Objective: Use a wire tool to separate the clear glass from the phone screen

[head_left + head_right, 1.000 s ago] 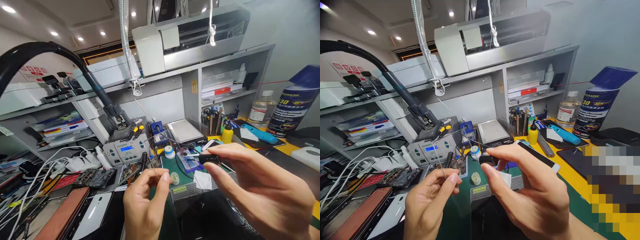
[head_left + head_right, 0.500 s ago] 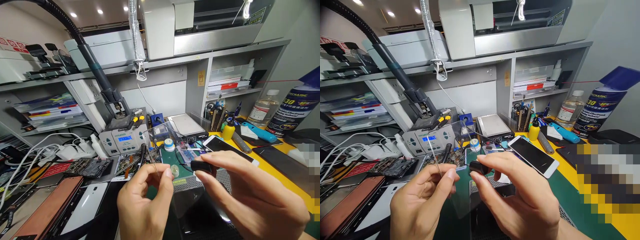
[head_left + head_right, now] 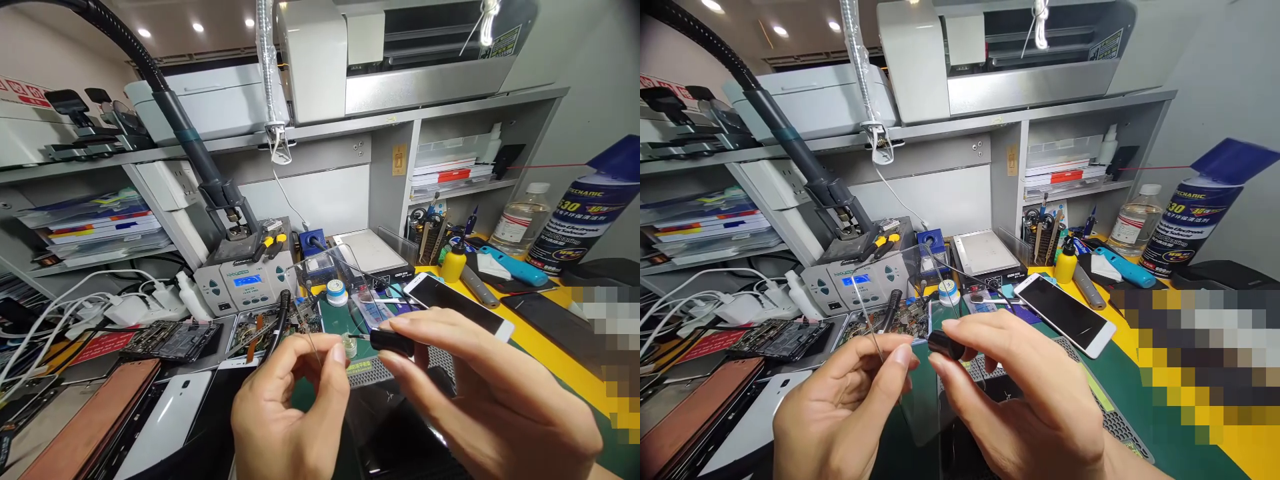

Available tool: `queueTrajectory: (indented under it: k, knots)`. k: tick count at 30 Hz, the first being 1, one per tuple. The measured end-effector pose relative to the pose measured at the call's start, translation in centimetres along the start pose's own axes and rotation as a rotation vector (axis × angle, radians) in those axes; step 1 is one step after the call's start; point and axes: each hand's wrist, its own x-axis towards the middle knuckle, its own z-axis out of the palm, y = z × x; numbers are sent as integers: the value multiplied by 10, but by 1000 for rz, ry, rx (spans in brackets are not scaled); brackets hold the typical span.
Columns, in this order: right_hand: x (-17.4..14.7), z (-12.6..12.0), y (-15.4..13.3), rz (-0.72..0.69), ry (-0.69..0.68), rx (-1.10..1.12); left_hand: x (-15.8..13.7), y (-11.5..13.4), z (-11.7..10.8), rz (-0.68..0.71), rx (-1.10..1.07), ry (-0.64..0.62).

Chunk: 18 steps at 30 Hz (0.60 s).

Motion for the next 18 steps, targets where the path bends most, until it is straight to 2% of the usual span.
queueTrajectory:
  k: [9,18]
  knots:
    - [2,-3,3,7,23,1,-1,4,1,9,12,36]
    - [2,-4,9,15,46,-25,-1,-9,0,50,43,60]
